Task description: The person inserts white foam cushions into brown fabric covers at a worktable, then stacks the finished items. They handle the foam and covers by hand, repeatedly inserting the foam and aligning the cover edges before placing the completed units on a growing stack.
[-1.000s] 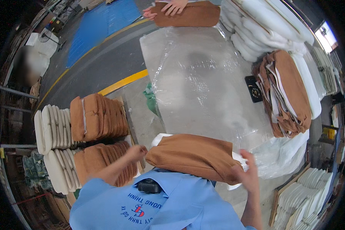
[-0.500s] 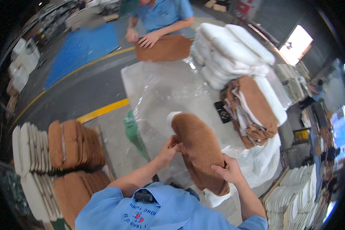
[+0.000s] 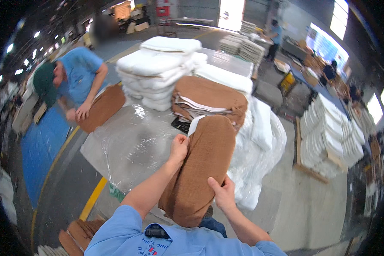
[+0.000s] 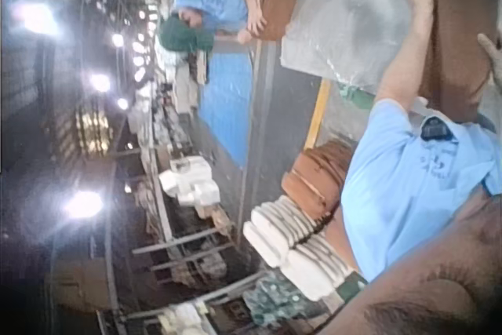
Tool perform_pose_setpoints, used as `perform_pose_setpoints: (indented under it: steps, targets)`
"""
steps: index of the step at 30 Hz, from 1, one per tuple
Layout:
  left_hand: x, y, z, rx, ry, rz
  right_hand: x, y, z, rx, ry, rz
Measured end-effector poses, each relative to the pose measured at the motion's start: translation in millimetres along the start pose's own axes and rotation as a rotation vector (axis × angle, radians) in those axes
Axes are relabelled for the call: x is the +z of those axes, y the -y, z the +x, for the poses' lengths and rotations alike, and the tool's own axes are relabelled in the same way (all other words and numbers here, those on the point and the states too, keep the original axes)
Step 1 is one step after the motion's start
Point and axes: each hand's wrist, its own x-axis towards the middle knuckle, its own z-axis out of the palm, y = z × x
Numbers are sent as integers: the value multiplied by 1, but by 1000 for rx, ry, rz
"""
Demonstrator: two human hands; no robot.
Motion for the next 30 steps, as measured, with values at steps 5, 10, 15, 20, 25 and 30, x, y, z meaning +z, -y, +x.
perform_pose_setpoints:
  steps: [5, 10, 15, 20, 25, 30]
  targets:
    - [28, 46, -14, -196, 375, 34, 15, -13, -38, -26, -76, 15]
    - [4, 82, -75, -517, 619, 90, 4, -12, -66, 184, 91, -54]
    - [-2, 95, -120, -670, 457, -95, -50, -69, -53, 463, 577, 26]
    - [9, 66, -99, -759, 372, -120, -118, -131, 0, 508, -26, 275]
    - [5, 79, -70, -1163, 607, 21, -121, -135, 32, 649, -151, 364]
    - [2, 93, -62, -1200, 722, 18, -122, -147, 38, 735, -95, 435]
